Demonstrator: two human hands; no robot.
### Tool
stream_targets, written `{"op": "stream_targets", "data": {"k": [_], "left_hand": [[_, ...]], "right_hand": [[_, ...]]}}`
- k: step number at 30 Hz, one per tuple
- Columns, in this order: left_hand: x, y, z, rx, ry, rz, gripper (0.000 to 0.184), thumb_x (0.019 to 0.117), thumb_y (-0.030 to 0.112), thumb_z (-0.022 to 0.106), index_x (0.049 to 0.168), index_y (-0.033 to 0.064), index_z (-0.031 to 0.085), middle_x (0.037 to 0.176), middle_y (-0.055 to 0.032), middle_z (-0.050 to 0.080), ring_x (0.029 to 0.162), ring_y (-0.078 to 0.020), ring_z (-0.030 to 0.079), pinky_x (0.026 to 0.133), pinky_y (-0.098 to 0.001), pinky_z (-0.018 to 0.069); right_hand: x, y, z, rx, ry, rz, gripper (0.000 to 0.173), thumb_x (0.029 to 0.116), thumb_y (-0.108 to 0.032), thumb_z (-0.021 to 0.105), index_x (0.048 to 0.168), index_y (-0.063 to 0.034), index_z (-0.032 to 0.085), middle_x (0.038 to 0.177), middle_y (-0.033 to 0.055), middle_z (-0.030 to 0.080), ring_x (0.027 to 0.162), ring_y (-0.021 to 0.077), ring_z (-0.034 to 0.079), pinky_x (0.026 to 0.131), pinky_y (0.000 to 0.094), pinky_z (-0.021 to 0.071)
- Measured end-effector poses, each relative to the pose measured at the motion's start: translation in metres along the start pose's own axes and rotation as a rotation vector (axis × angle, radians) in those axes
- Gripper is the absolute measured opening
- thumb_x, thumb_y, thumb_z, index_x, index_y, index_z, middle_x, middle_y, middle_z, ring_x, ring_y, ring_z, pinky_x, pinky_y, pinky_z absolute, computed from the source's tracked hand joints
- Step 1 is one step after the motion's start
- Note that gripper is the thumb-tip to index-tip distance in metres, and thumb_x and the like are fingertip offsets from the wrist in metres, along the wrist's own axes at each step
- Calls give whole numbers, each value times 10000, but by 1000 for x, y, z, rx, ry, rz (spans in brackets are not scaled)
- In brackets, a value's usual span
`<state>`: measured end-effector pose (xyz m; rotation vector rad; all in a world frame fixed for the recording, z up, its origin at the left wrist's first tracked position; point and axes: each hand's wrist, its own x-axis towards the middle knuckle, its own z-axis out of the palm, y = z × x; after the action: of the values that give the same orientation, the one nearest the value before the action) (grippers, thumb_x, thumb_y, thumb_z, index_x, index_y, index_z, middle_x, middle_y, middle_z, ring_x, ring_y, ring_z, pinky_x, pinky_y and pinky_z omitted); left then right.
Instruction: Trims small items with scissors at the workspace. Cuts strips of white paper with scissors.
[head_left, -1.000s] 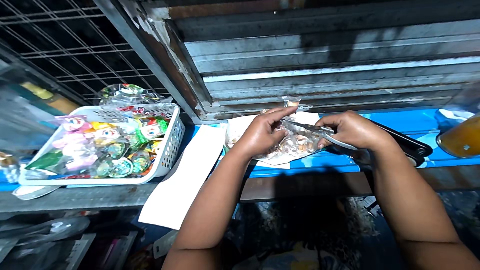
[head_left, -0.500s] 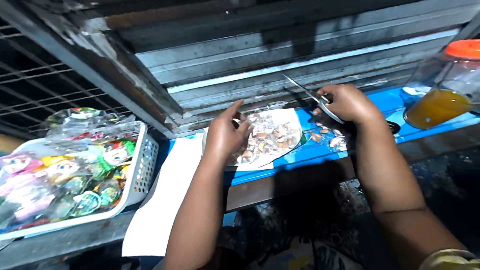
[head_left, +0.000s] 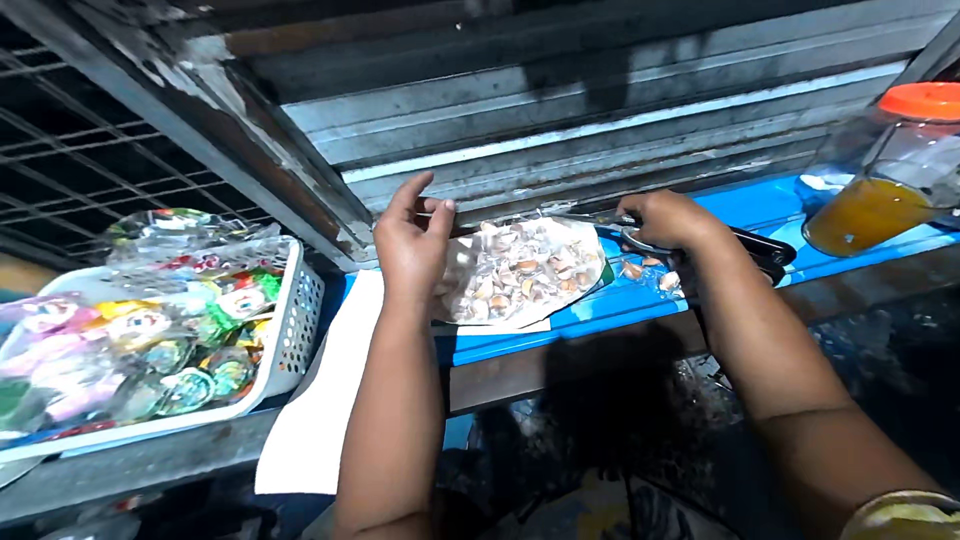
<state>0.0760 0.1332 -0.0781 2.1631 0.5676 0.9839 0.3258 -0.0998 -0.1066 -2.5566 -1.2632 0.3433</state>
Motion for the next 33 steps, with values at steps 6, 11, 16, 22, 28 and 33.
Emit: {"op": "stream_targets", "data": {"k": [6,11,16,22,28,33], "left_hand": [[3,-2,-2,-23,-11,-5,370,1023,173,597,1358,16,600,1081,-109,691,853,-95,654,803,-290,545],[-1,2,4,-38,-57,56,333,1020,160,601,1320,19,634,1081,-117,706,886,-107,662,826,-296,539],[-24,14,34,33,-218,466,343,950,140,659,1255,-15,685,1185,-175,699,1095,-289,668,981,-486,520],[-44,27,59,-230,-531,456,517,1058,306,473,1471,-2,511,1439,-152,563,1314,-199,554,1112,-373,454],[-49,36,64,-667,-669,26,500,967,13,615,1450,0,485,1101,-14,700,947,-18,660,873,-211,552],[-46,35,59,-766,-713,-79,547,950,-51,613,1472,42,479,912,-21,672,799,-90,690,770,-252,603]], "right_hand": [[-10,5,-9,98,110,-47,345,881,-1,732,1218,-61,689,1061,244,703,1006,456,665,876,708,482],[-39,-5,-24,566,463,-276,421,817,-12,773,1213,-37,629,969,53,703,822,109,673,786,339,587],[-38,-35,-5,1274,642,-687,438,855,42,725,1191,-164,534,930,-83,714,812,50,700,764,229,611],[-37,-52,16,1584,246,-732,414,860,-77,788,1183,-207,563,888,-19,711,746,104,704,686,280,622],[-36,-65,28,1561,142,-706,403,842,6,759,1156,-177,585,874,0,728,724,91,701,666,251,608],[-34,-61,27,1562,178,-689,390,859,21,731,1164,-168,577,899,9,733,731,83,699,657,226,596]]}}
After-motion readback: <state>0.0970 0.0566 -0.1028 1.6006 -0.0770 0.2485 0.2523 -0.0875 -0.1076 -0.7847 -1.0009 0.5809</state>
